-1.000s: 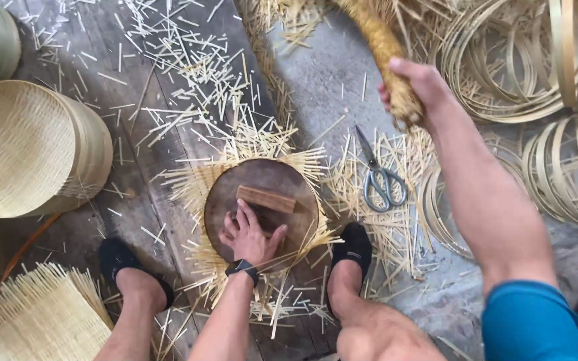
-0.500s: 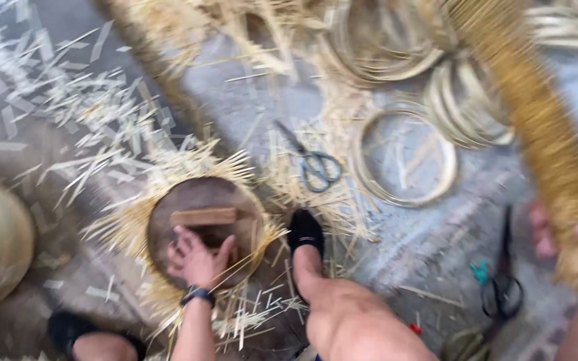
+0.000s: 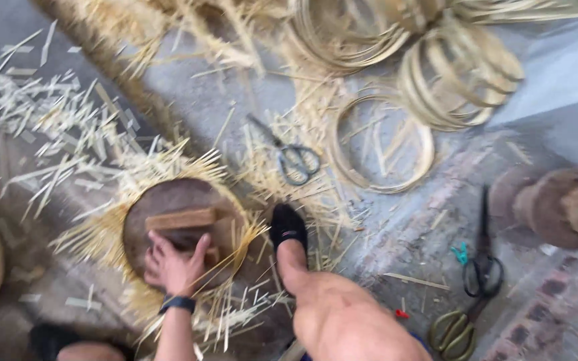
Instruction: Assembling the base of a bamboo steamer by fitting a woven bamboo mat into a circular frame and trimming the excess strips.
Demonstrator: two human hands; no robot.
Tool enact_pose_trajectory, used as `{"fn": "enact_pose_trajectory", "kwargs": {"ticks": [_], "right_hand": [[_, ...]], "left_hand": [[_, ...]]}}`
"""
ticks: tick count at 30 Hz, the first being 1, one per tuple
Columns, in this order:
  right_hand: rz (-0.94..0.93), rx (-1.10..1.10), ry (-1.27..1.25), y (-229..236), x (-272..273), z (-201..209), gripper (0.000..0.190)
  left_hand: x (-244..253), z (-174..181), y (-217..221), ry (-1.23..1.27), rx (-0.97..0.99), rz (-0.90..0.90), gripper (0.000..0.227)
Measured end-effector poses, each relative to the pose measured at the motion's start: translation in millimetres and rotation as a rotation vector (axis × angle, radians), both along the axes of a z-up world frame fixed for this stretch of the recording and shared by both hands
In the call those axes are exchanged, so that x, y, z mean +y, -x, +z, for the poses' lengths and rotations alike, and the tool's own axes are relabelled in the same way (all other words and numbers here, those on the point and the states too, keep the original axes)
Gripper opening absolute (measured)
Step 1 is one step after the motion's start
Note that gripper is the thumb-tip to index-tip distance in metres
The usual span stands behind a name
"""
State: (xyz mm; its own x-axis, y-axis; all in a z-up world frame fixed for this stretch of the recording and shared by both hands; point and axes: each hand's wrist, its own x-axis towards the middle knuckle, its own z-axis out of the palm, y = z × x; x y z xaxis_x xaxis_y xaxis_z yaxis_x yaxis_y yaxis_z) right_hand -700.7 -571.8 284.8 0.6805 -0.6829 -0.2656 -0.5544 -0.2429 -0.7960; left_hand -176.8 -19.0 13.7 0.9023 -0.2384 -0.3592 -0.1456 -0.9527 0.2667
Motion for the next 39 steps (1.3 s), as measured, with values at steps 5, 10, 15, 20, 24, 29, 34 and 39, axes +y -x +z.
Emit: {"fn": "enact_pose_trajectory", "kwargs": {"ticks": [5, 10, 15, 20, 24, 29, 34, 39], "right_hand": [[0.151, 0.113, 0.064, -150, 56, -130, 0.06], [0.314, 0.206, 0.181, -275, 141, -248, 0.059], [0.352, 0.573, 0.396, -387, 166, -299, 0.084], [0.286, 0.598, 0.128, -382, 133, -335, 0.068], [0.426, 0.692, 0.478, -397, 149, -306, 0.067], [0.401, 0.642, -0.273, -366, 125, -343, 0.042], [0.285, 0.288, -0.622, -381, 184, -223, 0.043], [0.159, 0.109, -0.358, -415, 240, -162, 0.028]], "left_hand": [[-56, 27, -21, -0.037, 0.285, 0.522, 0.13], [-99, 38, -32, -0.072, 0.285, 0.714, 0.131], [-74, 38, -30, -0.12, 0.165, 0.574, 0.127], [-67, 55, -21, -0.021, -0.024, 0.356, 0.139], [-69, 42, -13, 0.016, -0.014, 0.587, 0.154], [-46, 61, -19, 0.09, -0.084, 0.349, 0.149], [-41, 89, -13, 0.175, -0.159, 0.141, 0.144], [-41, 66, -8, 0.159, -0.138, 0.107, 0.145]]}}
